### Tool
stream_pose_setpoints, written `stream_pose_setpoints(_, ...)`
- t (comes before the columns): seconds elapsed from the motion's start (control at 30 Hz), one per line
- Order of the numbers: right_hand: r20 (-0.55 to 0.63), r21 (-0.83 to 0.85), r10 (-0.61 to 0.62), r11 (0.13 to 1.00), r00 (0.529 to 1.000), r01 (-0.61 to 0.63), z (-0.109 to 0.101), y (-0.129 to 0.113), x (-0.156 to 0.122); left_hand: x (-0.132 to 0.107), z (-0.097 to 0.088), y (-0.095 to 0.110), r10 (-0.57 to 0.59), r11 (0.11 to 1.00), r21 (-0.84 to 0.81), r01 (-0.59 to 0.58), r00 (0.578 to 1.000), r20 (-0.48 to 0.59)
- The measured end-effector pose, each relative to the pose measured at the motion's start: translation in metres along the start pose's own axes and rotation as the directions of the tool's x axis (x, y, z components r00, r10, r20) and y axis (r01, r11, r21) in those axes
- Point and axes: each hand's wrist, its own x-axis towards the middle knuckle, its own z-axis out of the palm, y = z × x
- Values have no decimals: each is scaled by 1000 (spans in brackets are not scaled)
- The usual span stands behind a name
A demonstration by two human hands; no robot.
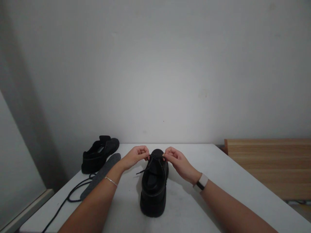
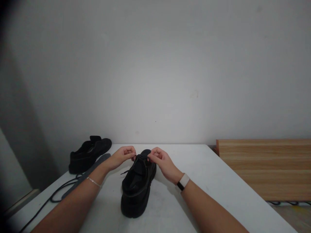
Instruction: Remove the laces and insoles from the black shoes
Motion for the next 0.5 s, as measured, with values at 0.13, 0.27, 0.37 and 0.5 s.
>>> stream_pose_setpoints(0.13,61,168,38,985,997,-48,0,-8,-3,-2,0,4,36,993,-108,-38,999,-26)
stream_pose_setpoints(0.27,107,181,-5,983,994,-15,-2,-10,-5,-5,-2,10,41,990,-133,-41,999,-8)
stream_pose_setpoints(0.37,87,82,-19,997,996,12,-3,-6,-4,-6,-3,11,1,997,-80,3,999,51)
stream_pose_setpoints(0.5,79,-114,-6,993,997,15,-3,-1,-2,-7,-2,11,-43,997,-57,49,993,109)
